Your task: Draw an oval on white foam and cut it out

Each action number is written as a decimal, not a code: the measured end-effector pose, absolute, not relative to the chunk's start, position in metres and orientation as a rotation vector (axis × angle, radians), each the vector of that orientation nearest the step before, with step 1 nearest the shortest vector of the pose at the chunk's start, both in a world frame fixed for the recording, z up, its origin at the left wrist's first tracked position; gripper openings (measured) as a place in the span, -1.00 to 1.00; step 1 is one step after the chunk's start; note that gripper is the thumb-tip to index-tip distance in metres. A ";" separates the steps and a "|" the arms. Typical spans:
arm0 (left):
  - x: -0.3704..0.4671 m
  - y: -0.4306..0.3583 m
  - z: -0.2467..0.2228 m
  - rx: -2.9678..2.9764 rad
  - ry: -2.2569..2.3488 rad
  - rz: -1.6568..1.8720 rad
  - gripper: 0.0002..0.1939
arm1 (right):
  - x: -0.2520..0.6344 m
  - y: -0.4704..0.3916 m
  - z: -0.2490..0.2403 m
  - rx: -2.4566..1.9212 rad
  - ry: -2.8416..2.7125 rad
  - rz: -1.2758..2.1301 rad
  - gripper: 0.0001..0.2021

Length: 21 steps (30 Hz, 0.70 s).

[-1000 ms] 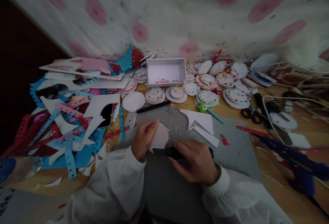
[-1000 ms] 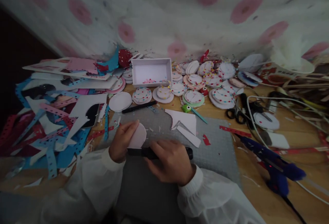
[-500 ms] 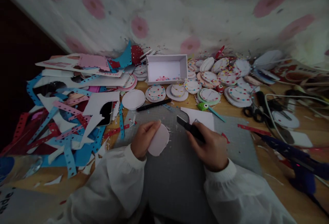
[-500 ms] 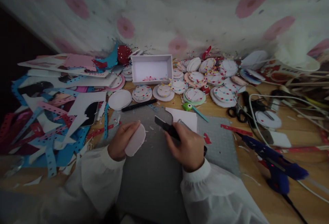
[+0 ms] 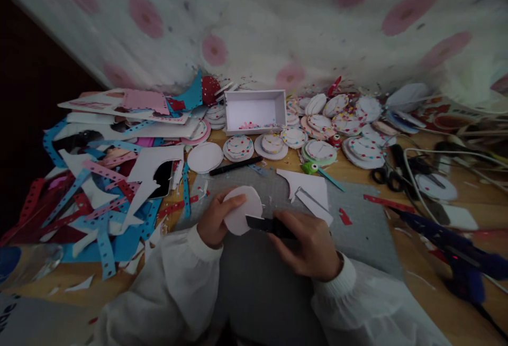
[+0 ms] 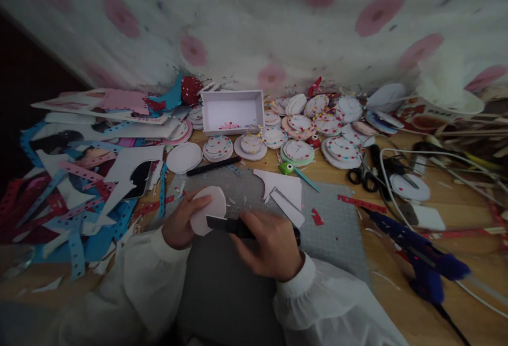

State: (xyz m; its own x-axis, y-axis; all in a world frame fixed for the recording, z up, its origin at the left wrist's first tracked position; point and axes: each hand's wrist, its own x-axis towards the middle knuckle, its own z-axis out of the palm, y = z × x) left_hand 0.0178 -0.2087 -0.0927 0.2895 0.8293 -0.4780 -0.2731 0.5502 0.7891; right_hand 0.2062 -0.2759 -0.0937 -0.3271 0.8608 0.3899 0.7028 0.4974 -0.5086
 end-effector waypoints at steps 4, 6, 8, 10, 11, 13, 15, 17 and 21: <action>0.024 -0.210 -0.094 0.620 1.072 0.857 -0.52 | 0.201 -0.276 -0.096 -1.279 -2.164 0.271 -0.80; 0.026 -0.211 -0.095 0.644 1.122 0.884 -0.49 | 0.199 -0.277 -0.097 -1.282 -2.163 0.245 -0.79; 0.027 -0.212 -0.096 0.665 1.148 0.907 -0.48 | 0.198 -0.277 -0.098 -1.285 -2.161 0.228 -0.78; 0.027 -0.213 -0.096 0.676 1.143 0.906 -0.47 | 0.198 -0.278 -0.098 -1.291 -2.160 0.216 -0.77; 0.027 -0.213 -0.096 0.682 1.137 0.902 -0.48 | 0.199 -0.278 -0.097 -1.298 -2.161 0.212 -0.77; 0.026 -0.213 -0.095 0.692 1.130 0.901 -0.49 | 0.199 -0.278 -0.097 -1.303 -2.161 0.205 -0.78; 0.026 -0.212 -0.095 0.689 1.129 0.902 -0.51 | 0.199 -0.278 -0.097 -1.298 -2.158 0.197 -0.79; 0.026 -0.212 -0.095 0.683 1.123 0.896 -0.53 | 0.199 -0.278 -0.097 -1.293 -2.155 0.190 -0.80; 0.027 -0.211 -0.093 0.659 1.102 0.875 -0.54 | 0.200 -0.278 -0.097 -1.298 -2.140 0.160 -0.80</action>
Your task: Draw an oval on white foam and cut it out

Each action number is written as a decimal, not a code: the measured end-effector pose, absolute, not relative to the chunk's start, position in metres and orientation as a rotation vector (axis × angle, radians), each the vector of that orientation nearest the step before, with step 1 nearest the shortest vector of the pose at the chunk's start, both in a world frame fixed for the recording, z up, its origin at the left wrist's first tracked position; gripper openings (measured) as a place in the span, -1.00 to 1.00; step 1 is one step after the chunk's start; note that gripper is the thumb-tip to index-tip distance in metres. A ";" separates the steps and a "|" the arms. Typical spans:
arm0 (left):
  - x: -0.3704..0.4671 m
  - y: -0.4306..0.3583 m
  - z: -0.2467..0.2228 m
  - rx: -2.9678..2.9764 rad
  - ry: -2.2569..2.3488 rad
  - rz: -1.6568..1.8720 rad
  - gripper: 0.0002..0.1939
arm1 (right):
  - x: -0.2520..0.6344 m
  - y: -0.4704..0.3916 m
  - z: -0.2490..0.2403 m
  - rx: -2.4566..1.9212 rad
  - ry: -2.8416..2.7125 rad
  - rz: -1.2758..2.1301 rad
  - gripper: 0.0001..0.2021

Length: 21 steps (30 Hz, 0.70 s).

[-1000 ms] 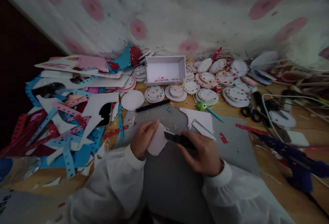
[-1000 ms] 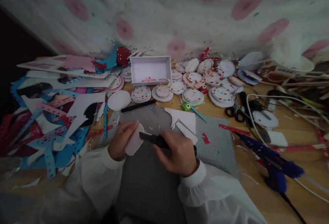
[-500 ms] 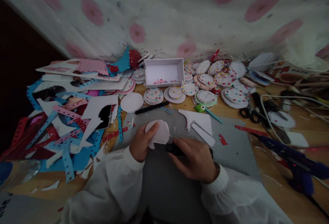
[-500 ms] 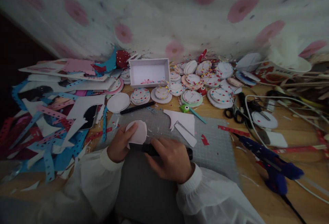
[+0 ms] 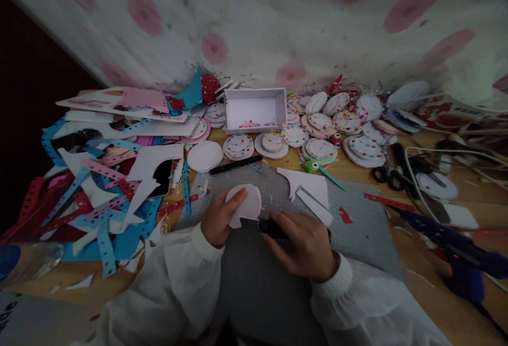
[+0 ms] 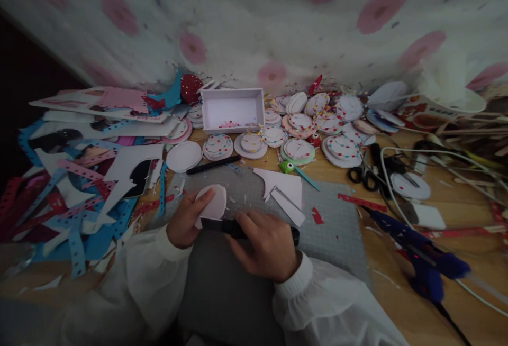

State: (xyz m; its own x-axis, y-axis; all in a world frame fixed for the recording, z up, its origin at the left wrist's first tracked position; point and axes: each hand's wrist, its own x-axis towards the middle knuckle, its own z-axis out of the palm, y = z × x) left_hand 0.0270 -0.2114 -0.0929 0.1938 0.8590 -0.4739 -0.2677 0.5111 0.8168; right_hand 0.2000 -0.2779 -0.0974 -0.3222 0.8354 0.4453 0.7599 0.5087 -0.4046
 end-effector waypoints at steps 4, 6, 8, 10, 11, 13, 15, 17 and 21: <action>0.027 -0.211 -0.091 0.645 1.081 0.843 -0.57 | 0.200 -0.278 -0.098 -1.312 -2.105 0.107 -0.79; 0.027 -0.211 -0.091 0.647 1.074 0.814 -0.57 | 0.199 -0.278 -0.099 -1.323 -2.086 0.095 -0.78; 0.025 -0.210 -0.091 0.670 1.074 0.787 -0.56 | 0.200 -0.277 -0.100 -1.328 -2.078 0.111 -0.79; 0.023 -0.210 -0.090 0.706 1.070 0.762 -0.54 | 0.205 -0.275 -0.102 -1.371 -2.024 0.114 -0.78; 0.021 -0.210 -0.089 0.720 1.070 0.747 -0.53 | 0.208 -0.274 -0.103 -1.426 -1.967 0.104 -0.77; 0.020 -0.210 -0.089 0.727 1.080 0.721 -0.48 | 0.216 -0.272 -0.104 -1.568 -1.829 0.075 -0.75; 0.019 -0.210 -0.090 0.719 1.098 0.711 -0.43 | 0.221 -0.270 -0.103 -1.618 -1.774 0.083 -0.75; 0.020 -0.210 -0.091 0.715 1.105 0.718 -0.42 | 0.221 -0.270 -0.100 -1.509 -1.854 0.153 -0.77; 0.023 -0.209 -0.090 0.710 1.086 0.752 -0.49 | 0.208 -0.275 -0.095 -1.241 -2.080 0.304 -0.80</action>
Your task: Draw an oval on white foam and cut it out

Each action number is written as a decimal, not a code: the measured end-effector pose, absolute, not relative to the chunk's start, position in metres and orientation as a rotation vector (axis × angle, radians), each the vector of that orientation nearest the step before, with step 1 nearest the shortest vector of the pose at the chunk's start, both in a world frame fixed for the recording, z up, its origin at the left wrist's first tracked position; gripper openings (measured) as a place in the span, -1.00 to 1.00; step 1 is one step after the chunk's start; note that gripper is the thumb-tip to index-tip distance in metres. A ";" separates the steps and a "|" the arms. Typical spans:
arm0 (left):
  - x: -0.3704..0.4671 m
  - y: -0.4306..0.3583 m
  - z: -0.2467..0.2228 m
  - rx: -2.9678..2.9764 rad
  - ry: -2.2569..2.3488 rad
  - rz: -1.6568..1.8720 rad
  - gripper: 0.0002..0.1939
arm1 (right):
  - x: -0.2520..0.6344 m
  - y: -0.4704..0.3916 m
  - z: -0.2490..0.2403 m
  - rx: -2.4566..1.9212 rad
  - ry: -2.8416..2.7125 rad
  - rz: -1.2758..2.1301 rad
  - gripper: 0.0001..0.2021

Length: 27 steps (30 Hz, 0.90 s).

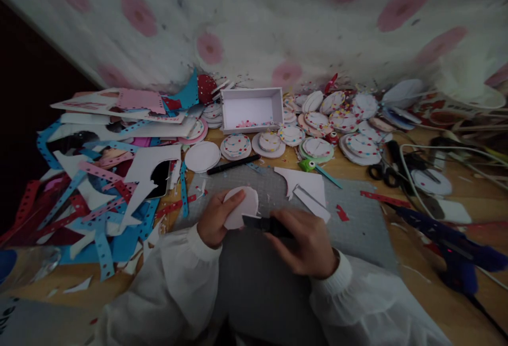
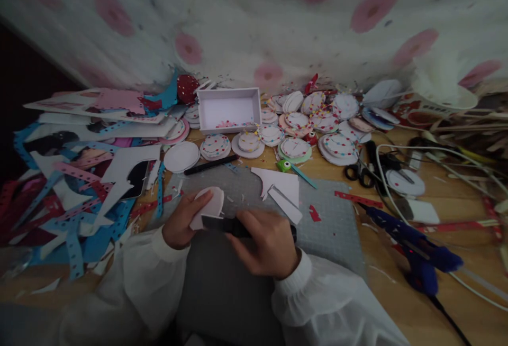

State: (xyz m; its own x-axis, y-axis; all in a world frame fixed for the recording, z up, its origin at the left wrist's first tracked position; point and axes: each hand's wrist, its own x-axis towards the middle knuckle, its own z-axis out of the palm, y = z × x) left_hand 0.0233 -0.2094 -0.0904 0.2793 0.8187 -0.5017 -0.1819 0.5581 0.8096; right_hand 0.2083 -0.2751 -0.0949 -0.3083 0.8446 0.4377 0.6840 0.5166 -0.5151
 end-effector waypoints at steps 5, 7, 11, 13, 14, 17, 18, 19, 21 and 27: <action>0.024 -0.210 -0.087 0.686 1.086 0.769 -0.52 | 0.201 -0.278 -0.096 -1.229 -2.118 0.294 -0.79; 0.024 -0.210 -0.087 0.684 1.088 0.747 -0.52 | 0.203 -0.277 -0.095 -1.225 -2.096 0.288 -0.79; 0.023 -0.211 -0.087 0.695 1.093 0.723 -0.52 | 0.206 -0.277 -0.093 -1.240 -2.088 0.287 -0.80; 0.023 -0.211 -0.086 0.695 1.094 0.719 -0.53 | 0.205 -0.277 -0.093 -1.249 -2.109 0.292 -0.80; 0.023 -0.211 -0.085 0.692 1.095 0.717 -0.53 | 0.205 -0.278 -0.093 -1.253 -2.116 0.295 -0.80; 0.024 -0.210 -0.085 0.689 1.097 0.710 -0.52 | 0.202 -0.279 -0.094 -1.270 -2.109 0.295 -0.80; 0.024 -0.209 -0.084 0.695 1.094 0.709 -0.52 | 0.202 -0.279 -0.095 -1.273 -2.104 0.298 -0.80; 0.024 -0.209 -0.085 0.704 1.090 0.709 -0.52 | 0.203 -0.278 -0.096 -1.277 -2.094 0.297 -0.80; 0.023 -0.210 -0.086 0.731 1.065 0.694 -0.52 | 0.207 -0.277 -0.098 -1.324 -2.042 0.273 -0.79; 0.020 -0.211 -0.091 0.757 1.045 0.669 -0.51 | 0.218 -0.271 -0.100 -1.480 -1.905 0.155 -0.77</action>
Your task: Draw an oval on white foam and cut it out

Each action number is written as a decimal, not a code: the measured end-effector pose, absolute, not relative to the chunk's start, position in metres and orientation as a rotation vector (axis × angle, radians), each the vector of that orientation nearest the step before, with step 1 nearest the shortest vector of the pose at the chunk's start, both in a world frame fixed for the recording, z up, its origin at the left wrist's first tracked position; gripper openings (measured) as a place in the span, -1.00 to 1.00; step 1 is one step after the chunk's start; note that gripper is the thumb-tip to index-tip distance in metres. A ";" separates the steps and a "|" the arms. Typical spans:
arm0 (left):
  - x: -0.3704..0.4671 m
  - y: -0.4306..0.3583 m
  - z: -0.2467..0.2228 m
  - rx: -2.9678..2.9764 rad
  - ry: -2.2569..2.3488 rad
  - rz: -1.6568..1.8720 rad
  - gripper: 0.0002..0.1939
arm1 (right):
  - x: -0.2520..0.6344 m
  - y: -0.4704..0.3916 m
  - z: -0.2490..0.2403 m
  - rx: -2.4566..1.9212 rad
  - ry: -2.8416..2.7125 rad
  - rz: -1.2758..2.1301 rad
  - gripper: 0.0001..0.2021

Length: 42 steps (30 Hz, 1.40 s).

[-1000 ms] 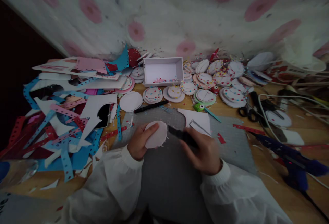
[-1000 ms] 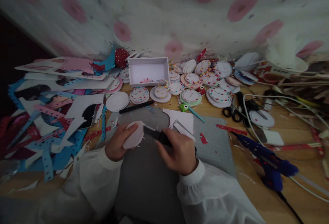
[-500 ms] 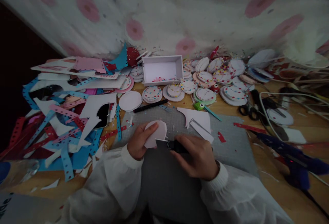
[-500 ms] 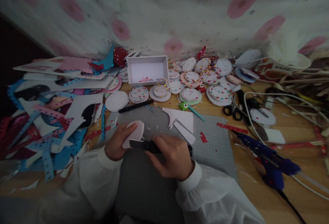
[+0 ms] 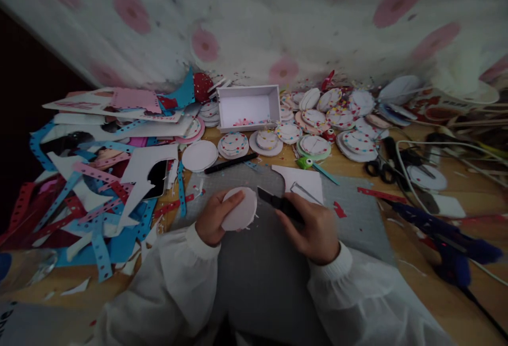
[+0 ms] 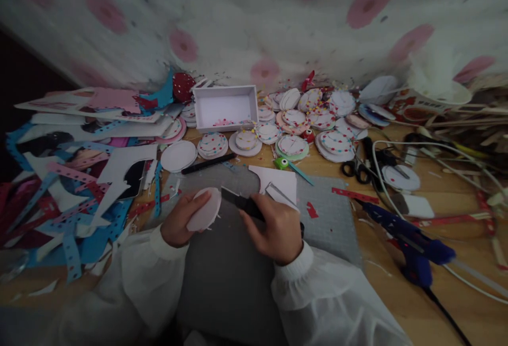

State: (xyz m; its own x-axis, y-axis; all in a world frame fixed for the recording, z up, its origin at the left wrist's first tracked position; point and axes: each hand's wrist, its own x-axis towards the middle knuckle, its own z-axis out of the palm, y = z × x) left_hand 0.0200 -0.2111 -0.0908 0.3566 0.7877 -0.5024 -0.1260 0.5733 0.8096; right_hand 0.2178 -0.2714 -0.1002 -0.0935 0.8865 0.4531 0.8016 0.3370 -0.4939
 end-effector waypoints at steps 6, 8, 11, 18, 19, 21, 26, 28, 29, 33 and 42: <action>0.021 -0.211 -0.093 0.742 1.030 0.699 -0.59 | 0.206 -0.275 -0.092 -1.204 -2.090 0.383 -0.81; 0.021 -0.211 -0.093 0.732 1.033 0.699 -0.59 | 0.203 -0.277 -0.091 -1.208 -2.095 0.389 -0.82; 0.020 -0.211 -0.093 0.735 1.037 0.694 -0.58 | 0.203 -0.277 -0.092 -1.220 -2.081 0.380 -0.82; 0.020 -0.214 -0.085 0.769 1.030 0.616 -0.56 | 0.220 -0.271 -0.099 -1.487 -1.897 0.157 -0.76; 0.020 -0.214 -0.084 0.761 1.032 0.607 -0.54 | 0.221 -0.270 -0.099 -1.494 -1.891 0.146 -0.75; 0.021 -0.213 -0.086 0.748 1.026 0.611 -0.52 | 0.221 -0.271 -0.097 -1.415 -1.945 0.196 -0.76; 0.021 -0.212 -0.092 0.750 1.008 0.663 -0.57 | 0.210 -0.275 -0.091 -1.218 -2.099 0.380 -0.79; 0.020 -0.212 -0.093 0.752 1.011 0.668 -0.58 | 0.208 -0.276 -0.092 -1.229 -2.094 0.386 -0.79; 0.020 -0.212 -0.093 0.754 1.014 0.668 -0.58 | 0.208 -0.276 -0.093 -1.234 -2.092 0.389 -0.79; 0.018 -0.214 -0.091 0.767 1.021 0.627 -0.56 | 0.215 -0.274 -0.098 -1.343 -2.024 0.329 -0.78; 0.019 -0.210 -0.090 0.675 1.053 0.731 -0.62 | 0.227 -0.269 -0.100 -1.657 -1.818 0.111 -0.72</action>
